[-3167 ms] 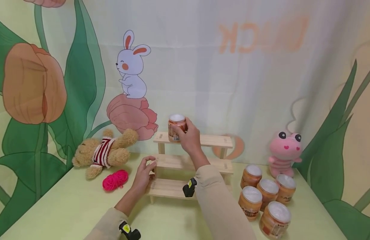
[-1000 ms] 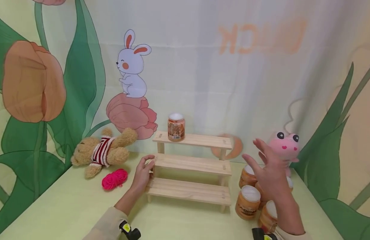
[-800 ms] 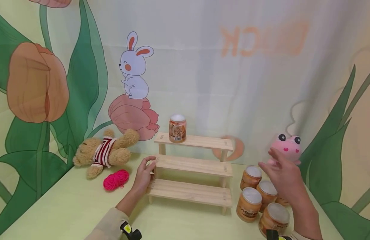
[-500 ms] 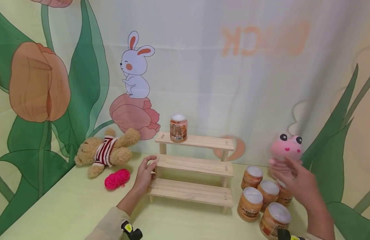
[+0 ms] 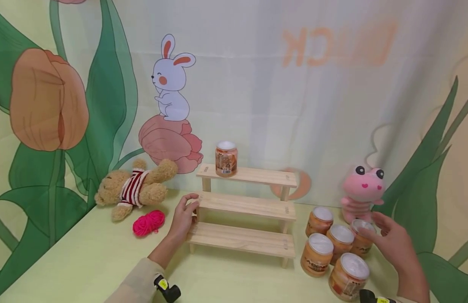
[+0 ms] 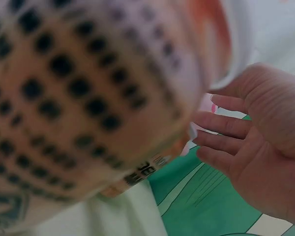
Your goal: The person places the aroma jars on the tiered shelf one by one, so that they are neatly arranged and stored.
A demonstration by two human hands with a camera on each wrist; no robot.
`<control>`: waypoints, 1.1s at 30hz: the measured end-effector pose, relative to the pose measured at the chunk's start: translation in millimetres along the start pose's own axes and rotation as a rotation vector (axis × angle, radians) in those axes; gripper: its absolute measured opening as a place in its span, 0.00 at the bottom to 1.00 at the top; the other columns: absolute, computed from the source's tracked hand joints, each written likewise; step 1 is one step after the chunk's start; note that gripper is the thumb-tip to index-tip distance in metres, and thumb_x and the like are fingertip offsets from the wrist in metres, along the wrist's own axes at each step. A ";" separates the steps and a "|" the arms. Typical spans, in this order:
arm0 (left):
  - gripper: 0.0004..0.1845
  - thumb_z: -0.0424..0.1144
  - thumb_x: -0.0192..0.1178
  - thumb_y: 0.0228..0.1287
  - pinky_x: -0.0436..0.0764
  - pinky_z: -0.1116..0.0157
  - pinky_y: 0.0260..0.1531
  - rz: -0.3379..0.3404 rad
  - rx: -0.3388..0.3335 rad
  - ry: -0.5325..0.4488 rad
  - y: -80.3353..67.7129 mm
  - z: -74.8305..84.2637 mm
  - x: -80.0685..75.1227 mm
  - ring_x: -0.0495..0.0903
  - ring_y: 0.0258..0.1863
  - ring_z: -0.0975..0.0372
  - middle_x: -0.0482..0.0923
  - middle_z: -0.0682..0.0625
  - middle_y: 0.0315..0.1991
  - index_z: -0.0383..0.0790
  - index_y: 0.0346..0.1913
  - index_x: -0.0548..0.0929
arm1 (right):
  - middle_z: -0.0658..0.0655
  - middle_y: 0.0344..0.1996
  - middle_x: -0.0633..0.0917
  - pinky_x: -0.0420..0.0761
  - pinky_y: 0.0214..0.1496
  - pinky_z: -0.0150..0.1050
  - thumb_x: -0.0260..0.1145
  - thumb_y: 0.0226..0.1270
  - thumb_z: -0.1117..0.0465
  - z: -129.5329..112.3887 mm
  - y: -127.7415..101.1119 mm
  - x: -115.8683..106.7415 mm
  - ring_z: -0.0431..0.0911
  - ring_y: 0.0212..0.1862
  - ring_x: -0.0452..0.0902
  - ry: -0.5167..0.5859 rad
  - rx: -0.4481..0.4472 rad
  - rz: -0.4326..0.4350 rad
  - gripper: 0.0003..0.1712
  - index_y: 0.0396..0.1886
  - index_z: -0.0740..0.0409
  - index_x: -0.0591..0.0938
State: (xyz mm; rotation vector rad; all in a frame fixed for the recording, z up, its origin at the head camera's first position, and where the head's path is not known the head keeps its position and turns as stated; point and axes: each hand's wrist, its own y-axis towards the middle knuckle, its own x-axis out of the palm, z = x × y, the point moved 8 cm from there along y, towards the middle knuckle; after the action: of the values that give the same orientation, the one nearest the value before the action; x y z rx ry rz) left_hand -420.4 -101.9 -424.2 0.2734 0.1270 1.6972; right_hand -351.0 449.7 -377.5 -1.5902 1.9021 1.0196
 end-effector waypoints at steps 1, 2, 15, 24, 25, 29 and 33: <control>0.14 0.35 0.52 0.75 0.68 0.70 0.24 -0.001 -0.001 0.000 0.2 -0.5 -0.1 0.69 0.26 0.62 0.77 0.53 0.28 0.35 0.58 0.72 | 0.81 0.63 0.68 0.71 0.37 0.25 0.66 0.71 0.47 1.6 0.1 0.9 0.73 0.59 0.70 0.004 0.001 -0.001 0.46 0.73 0.75 0.60; 0.14 0.35 0.52 0.75 0.68 0.70 0.24 -0.005 -0.002 0.003 0.1 -0.4 -0.2 0.69 0.26 0.62 0.77 0.54 0.27 0.35 0.59 0.72 | 0.81 0.63 0.68 0.71 0.37 0.24 0.67 0.70 0.48 3.0 0.3 2.2 0.65 0.58 0.75 0.009 0.000 -0.002 0.46 0.72 0.75 0.60; 0.13 0.29 0.50 0.74 0.71 0.65 0.24 -0.051 -0.001 0.002 -7.1 21.3 3.2 0.70 0.30 0.52 0.74 0.50 0.24 0.29 0.57 0.72 | 0.82 0.65 0.64 0.71 0.36 0.22 0.67 0.70 0.46 25.1 4.0 13.1 0.38 0.49 0.76 0.048 0.081 -0.072 0.53 0.74 0.79 0.51; 0.12 0.33 0.52 0.74 0.69 0.68 0.22 -0.018 0.021 -0.015 2.5 1.6 0.5 0.69 0.26 0.60 0.73 0.52 0.23 0.34 0.57 0.72 | 0.63 0.69 0.69 0.76 0.42 0.24 0.68 0.69 0.45 51.9 3.6 29.1 0.15 0.41 0.65 0.308 0.215 -0.113 0.55 0.78 0.70 0.48; 0.12 0.33 0.52 0.74 0.69 0.68 0.22 -0.016 0.023 -0.014 2.3 1.3 0.5 0.69 0.26 0.60 0.73 0.52 0.23 0.34 0.56 0.72 | 0.61 0.69 0.69 0.76 0.43 0.24 0.68 0.69 0.46 55.0 3.0 30.8 0.15 0.41 0.65 0.326 0.223 -0.115 0.55 0.78 0.69 0.48; 0.12 0.33 0.52 0.73 0.69 0.69 0.22 -0.015 0.024 -0.008 1.2 0.4 0.6 0.69 0.26 0.61 0.75 0.54 0.24 0.34 0.56 0.72 | 0.37 0.53 0.75 0.78 0.45 0.26 0.68 0.69 0.49 61.1 2.1 37.8 0.18 0.42 0.69 0.401 0.218 -0.111 0.54 0.78 0.70 0.48; 0.13 0.33 0.52 0.74 0.69 0.68 0.23 -0.015 0.012 -0.010 1.8 -0.4 0.2 0.69 0.27 0.60 0.74 0.54 0.24 0.35 0.57 0.72 | 0.30 0.43 0.74 0.80 0.44 0.30 0.67 0.71 0.53 61.2 2.3 43.9 0.22 0.42 0.72 0.461 0.192 -0.104 0.51 0.77 0.74 0.48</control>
State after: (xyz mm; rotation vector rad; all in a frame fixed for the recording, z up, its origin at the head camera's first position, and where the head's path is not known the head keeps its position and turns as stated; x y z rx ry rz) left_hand -422.3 -102.0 -424.2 0.2894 0.1314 1.6804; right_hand -370.1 469.7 -447.6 -1.9008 2.1007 0.4323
